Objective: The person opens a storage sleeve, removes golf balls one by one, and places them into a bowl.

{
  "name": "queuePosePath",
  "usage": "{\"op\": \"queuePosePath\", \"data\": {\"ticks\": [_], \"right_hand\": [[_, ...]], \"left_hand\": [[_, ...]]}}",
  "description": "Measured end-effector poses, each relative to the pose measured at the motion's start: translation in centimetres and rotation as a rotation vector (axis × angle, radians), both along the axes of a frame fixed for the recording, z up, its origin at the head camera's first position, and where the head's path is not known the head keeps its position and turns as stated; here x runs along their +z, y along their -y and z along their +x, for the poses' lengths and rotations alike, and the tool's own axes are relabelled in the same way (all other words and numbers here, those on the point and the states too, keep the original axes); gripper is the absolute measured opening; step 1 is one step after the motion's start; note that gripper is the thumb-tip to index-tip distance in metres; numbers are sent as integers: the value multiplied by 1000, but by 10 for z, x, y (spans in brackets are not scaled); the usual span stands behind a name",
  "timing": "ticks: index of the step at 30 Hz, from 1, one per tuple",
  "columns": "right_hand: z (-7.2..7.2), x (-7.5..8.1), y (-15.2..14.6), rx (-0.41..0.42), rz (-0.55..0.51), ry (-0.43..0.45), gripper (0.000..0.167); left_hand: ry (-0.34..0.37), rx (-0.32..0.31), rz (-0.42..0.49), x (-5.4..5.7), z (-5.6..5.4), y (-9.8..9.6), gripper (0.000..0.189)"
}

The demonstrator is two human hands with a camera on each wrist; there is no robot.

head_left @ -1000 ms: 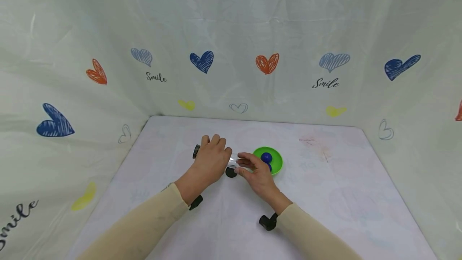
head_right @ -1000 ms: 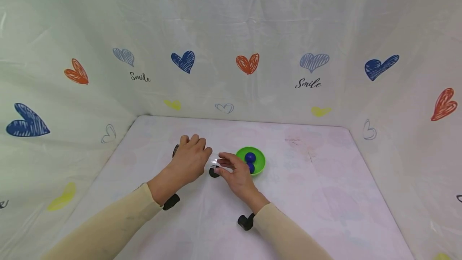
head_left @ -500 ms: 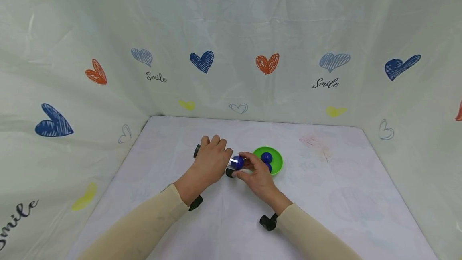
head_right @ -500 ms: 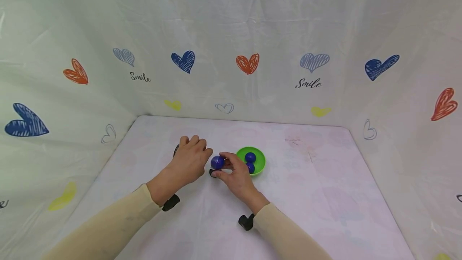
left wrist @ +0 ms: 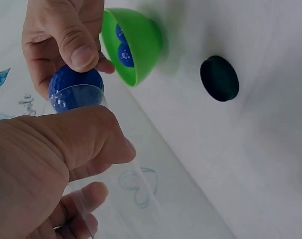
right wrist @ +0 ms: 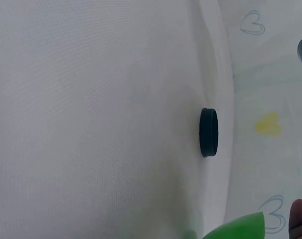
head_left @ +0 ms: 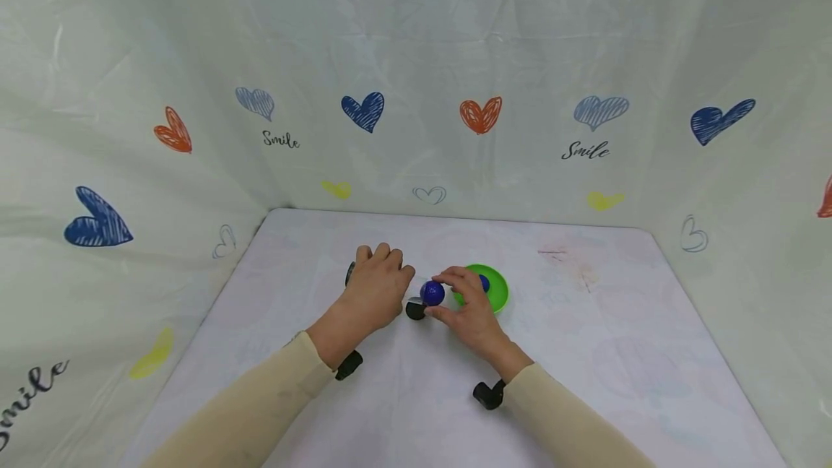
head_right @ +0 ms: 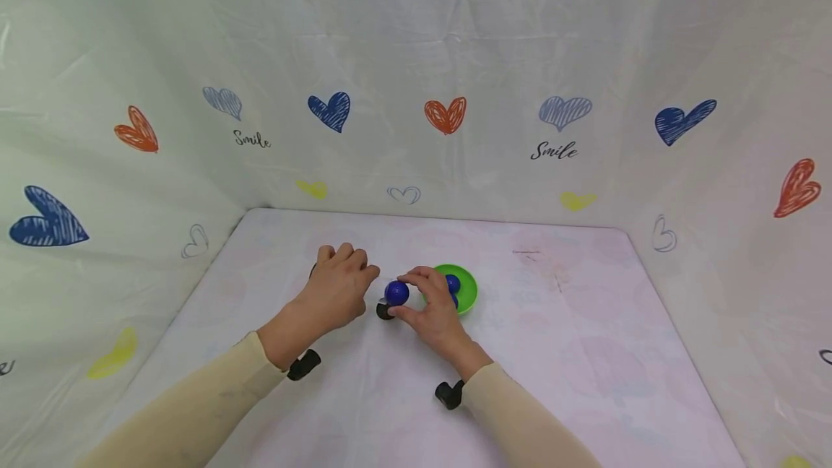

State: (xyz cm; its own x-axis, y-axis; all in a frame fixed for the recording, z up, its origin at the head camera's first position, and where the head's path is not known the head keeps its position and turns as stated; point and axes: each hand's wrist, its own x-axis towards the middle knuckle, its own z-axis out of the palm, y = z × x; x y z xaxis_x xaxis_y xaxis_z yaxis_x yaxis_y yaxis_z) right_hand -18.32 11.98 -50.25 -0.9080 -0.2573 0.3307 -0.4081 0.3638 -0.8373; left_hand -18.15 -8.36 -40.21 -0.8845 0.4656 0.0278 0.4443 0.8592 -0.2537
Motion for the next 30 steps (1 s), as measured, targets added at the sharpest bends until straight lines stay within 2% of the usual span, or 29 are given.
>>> {"op": "queuePosePath", "data": {"ticks": [6,14,17,23,30], "right_hand": [[0,5,-4,-11,-34,79,51],[-2,9,-12,-27,-12,90,50],[-3,10,-19,-38,2,95,50],[-11,7,-41,-71,56,37,48],[-19,-2,-74,-115,189,-40,49]], "left_hand": [[9,2,36,0,0,1,40],[15,27,58,-2,0,3,41],[12,27,71,-4,0,5,37],[-17,19,115,-8,2,11,21],[-50,-1,165,-12,3,15,23]]}}
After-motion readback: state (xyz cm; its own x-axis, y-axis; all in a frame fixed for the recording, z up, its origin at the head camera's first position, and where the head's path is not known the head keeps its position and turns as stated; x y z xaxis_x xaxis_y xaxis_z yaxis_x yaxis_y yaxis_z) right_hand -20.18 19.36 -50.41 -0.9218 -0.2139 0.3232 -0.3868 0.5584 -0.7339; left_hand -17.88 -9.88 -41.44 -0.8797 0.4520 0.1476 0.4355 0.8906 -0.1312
